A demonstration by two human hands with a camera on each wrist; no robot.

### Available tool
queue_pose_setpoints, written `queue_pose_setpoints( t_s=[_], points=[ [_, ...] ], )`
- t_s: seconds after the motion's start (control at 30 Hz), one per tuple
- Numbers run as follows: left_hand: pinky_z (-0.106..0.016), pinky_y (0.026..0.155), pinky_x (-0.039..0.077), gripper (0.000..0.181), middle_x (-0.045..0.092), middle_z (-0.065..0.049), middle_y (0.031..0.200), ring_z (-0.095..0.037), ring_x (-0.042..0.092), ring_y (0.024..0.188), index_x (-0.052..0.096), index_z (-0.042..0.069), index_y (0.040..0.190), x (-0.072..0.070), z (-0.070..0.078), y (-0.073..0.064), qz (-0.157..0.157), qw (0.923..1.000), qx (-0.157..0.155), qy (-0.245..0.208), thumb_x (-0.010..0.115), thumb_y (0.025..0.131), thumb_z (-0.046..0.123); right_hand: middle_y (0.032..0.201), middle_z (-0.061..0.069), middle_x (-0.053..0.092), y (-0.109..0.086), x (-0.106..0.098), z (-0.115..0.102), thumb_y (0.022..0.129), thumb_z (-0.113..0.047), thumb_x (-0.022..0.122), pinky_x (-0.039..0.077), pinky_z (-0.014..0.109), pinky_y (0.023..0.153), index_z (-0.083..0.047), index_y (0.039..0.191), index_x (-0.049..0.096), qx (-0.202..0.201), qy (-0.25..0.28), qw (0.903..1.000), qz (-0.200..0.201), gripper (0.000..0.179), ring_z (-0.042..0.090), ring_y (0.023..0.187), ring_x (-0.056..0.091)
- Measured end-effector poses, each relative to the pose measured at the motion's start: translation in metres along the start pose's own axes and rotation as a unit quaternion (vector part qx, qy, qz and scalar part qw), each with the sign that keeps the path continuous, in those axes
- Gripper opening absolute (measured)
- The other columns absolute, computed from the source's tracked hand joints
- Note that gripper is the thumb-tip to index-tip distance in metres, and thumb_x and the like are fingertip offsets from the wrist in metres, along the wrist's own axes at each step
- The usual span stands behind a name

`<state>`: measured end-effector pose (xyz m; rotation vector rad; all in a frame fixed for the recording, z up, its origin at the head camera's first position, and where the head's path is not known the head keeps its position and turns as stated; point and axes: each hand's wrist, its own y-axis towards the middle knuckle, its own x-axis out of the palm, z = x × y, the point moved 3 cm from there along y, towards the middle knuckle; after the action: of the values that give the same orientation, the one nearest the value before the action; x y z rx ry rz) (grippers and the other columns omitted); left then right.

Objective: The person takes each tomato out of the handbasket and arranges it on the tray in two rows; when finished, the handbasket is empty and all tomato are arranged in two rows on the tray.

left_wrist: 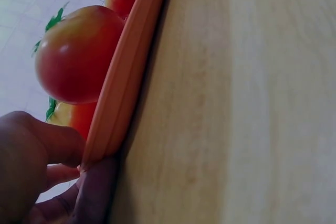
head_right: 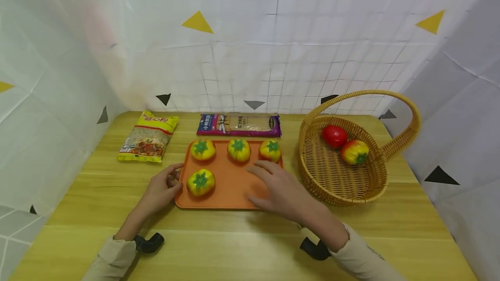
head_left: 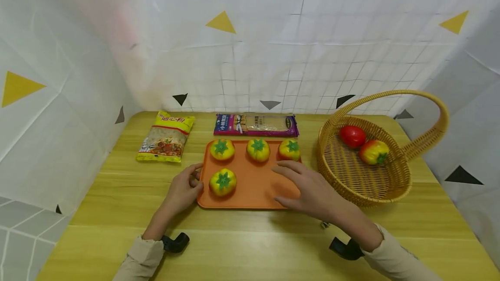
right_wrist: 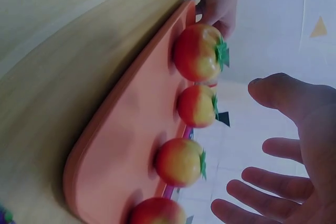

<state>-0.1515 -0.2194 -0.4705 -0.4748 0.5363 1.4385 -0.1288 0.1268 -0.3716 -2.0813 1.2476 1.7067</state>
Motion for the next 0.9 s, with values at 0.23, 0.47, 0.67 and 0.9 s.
queue_pose_setpoints(
  t_s=[0.23, 0.47, 0.67, 0.9],
  points=[
    [-0.029, 0.067, 0.053, 0.057, 0.06, -0.01, 0.103, -0.015, 0.064, 0.08, 0.052, 0.007, 0.144, -0.001, 0.0, 0.0, -0.004, 1.0, 0.002, -0.007, 0.065, 0.089, 0.0, 0.137, 0.008, 0.057, -0.011, -0.01, 0.007, 0.077, -0.035, 0.086, 0.053, 0.047, 0.088, -0.011, 0.135, 0.062, 0.015, -0.001, 0.9998, 0.011, 0.067, 0.029, 0.117, 0.06],
    [-0.029, 0.067, 0.053, 0.057, 0.06, -0.01, 0.102, -0.015, 0.065, 0.08, 0.052, 0.006, 0.144, 0.0, -0.001, -0.001, 0.001, 1.0, 0.002, -0.008, 0.065, 0.088, -0.001, 0.131, 0.011, 0.059, -0.017, -0.025, 0.013, 0.074, -0.028, 0.088, 0.056, 0.043, 0.079, -0.008, 0.132, 0.062, -0.004, -0.005, 0.9983, 0.058, 0.066, 0.026, 0.107, 0.064],
    [-0.03, 0.067, 0.053, 0.057, 0.06, -0.01, 0.102, -0.016, 0.065, 0.08, 0.053, 0.007, 0.143, 0.0, 0.0, -0.001, 0.002, 0.9999, 0.001, -0.01, 0.065, 0.088, -0.001, 0.131, 0.01, 0.06, -0.025, -0.03, 0.019, 0.074, -0.025, 0.088, 0.056, 0.044, 0.078, -0.008, 0.132, 0.063, 0.006, -0.015, 0.9969, 0.077, 0.065, 0.028, 0.108, 0.064],
    [-0.029, 0.066, 0.053, 0.057, 0.061, -0.01, 0.102, -0.015, 0.065, 0.08, 0.052, 0.007, 0.144, 0.0, -0.001, -0.001, -0.001, 1.0, 0.001, -0.009, 0.065, 0.089, -0.001, 0.132, 0.011, 0.059, -0.036, -0.04, 0.03, 0.072, -0.02, 0.087, 0.056, 0.044, 0.078, -0.008, 0.132, 0.063, 0.008, -0.027, 0.9944, 0.102, 0.066, 0.03, 0.107, 0.065]
  ],
)
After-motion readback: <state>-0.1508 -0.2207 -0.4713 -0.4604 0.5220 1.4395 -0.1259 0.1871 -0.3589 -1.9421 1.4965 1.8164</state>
